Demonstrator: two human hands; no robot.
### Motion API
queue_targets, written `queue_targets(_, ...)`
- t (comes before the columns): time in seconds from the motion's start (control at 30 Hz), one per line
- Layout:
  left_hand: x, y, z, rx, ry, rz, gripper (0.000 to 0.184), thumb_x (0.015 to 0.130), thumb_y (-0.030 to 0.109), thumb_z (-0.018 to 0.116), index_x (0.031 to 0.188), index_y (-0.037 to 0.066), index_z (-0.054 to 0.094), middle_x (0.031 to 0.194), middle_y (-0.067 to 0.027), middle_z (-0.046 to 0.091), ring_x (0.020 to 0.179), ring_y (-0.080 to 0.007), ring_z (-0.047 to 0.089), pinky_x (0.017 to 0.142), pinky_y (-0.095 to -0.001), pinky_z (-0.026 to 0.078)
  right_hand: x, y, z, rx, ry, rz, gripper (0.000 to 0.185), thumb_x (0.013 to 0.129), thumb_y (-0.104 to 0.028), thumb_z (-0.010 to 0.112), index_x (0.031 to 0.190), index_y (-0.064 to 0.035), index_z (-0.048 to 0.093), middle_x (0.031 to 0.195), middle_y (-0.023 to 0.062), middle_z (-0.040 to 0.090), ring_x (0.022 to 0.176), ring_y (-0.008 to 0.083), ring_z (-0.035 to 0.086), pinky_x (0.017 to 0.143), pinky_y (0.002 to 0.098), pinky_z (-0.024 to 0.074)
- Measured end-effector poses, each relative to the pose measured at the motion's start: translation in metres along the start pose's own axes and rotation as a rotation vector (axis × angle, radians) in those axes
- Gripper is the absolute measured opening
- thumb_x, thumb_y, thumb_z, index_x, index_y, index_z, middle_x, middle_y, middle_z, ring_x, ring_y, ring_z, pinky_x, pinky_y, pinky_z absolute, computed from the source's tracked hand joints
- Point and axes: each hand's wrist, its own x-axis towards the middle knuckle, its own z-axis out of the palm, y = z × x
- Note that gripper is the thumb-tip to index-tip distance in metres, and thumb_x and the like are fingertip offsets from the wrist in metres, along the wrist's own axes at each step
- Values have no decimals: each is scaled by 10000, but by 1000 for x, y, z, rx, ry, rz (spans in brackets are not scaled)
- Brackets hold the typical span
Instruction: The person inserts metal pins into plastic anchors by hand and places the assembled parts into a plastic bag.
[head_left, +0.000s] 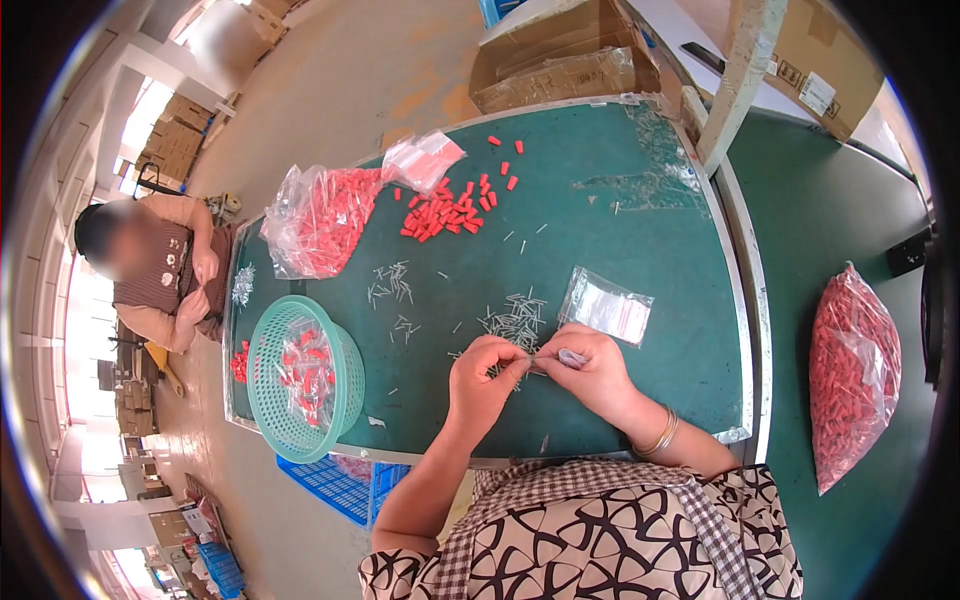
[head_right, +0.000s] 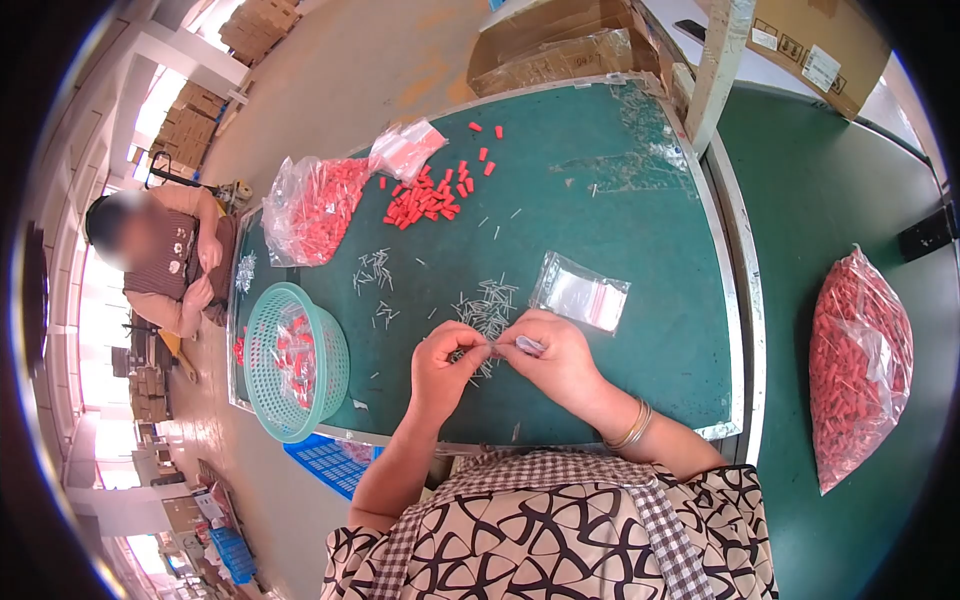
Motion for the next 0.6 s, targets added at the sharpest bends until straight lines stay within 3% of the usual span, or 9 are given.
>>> queue_targets(0.13,-1,-2,-1,28,-3,33,59,791,-31,704,832,-6,669,851,-37,627,748,-105,577,655,-240,443,0,-4,-2,82,-28,92,59,782,-32,716,839,-44,722,785,65,625,727,181,610,647,306,473)
queue_targets(0.33,-3,-9,0,-184,23,-76,75,788,-32,708,843,-2,667,852,-43,630,742,-108,579,642,-247,450,1,-2,-2,152,-26,122,53,789,-31,712,837,-49,726,789,61,621,734,170,604,650,301,469)
queue_targets(0.47,-1,1,0,-1,0,20,76,785,-35,706,838,-3,663,850,-42,630,742,-114,580,647,-245,454,1,-4,0,102,-21,99,40,780,-28,718,816,-44,721,785,63,620,735,177,604,655,305,473)
queue_targets(0.57,0,1,-1,50,7,77,77,781,-35,706,832,-4,658,848,-44,628,741,-120,582,648,-248,458,-1,1,0,90,-42,55,40,834,-69,700,832,-29,703,762,42,602,686,133,568,606,279,444)
queue_targets(0.6,-2,3,-3,74,24,98,75,780,-37,704,827,-2,658,847,-44,625,742,-120,581,649,-252,460,-1,0,-1,220,-99,212,63,861,-89,683,873,-28,692,755,31,590,670,115,549,588,269,427)
